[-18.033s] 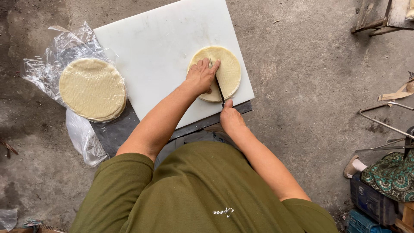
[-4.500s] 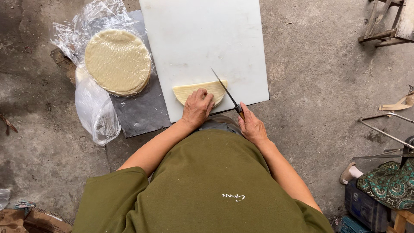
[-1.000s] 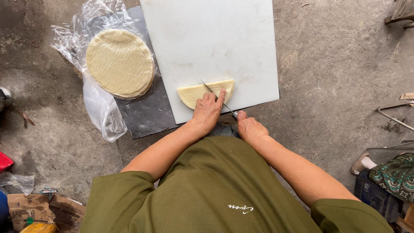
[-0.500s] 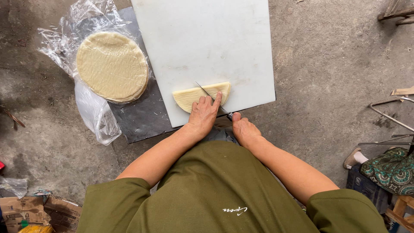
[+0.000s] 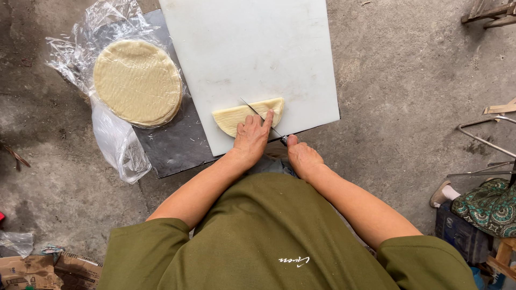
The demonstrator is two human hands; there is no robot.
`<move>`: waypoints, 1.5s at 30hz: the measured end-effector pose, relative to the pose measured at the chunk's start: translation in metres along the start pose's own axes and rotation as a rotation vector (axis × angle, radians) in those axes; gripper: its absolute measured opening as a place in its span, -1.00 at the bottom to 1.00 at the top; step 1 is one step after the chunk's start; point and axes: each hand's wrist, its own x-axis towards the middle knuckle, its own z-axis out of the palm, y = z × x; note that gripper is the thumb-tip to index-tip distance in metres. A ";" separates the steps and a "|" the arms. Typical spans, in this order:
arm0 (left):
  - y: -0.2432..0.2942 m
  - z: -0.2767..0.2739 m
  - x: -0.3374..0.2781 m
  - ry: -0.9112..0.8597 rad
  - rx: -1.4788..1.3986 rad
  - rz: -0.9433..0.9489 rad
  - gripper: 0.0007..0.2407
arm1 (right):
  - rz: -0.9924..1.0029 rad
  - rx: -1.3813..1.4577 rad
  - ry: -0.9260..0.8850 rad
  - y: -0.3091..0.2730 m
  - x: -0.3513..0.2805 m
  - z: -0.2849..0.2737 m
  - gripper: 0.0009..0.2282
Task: The person cuts a circular piece of dough with a knife on a white cutting board, folds it, and cuts it into segments, then uses their hands to separate multiple thin layers of dough from a stack.
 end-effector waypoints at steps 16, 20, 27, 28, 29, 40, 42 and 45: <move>-0.006 0.013 0.004 0.092 0.014 0.022 -0.36 | 0.073 -0.070 0.035 0.078 -0.087 0.019 -0.77; -0.026 0.006 -0.004 0.044 -0.059 0.019 -0.43 | -0.038 -0.232 0.097 0.100 -0.119 0.022 -0.85; -0.104 -0.003 -0.026 0.463 -0.207 -0.098 -0.59 | -0.004 0.450 0.403 0.064 -0.106 0.017 -0.69; -0.108 -0.001 -0.028 0.429 -0.195 -0.110 -0.61 | 0.013 0.634 0.422 0.050 -0.091 0.018 -0.69; -0.110 0.001 -0.028 0.396 -0.184 -0.121 -0.63 | 0.024 0.714 0.430 0.036 -0.074 0.018 -0.69; -0.110 -0.008 -0.003 0.165 -0.196 -0.238 -0.62 | 0.005 0.738 0.765 -0.039 0.053 0.008 -0.52; -0.109 -0.012 -0.001 0.120 -0.215 -0.261 -0.61 | 0.007 0.772 0.749 -0.041 0.051 0.008 -0.52; -0.109 -0.020 0.002 0.075 -0.181 -0.270 -0.61 | 0.020 0.819 0.712 -0.045 0.045 0.006 -0.51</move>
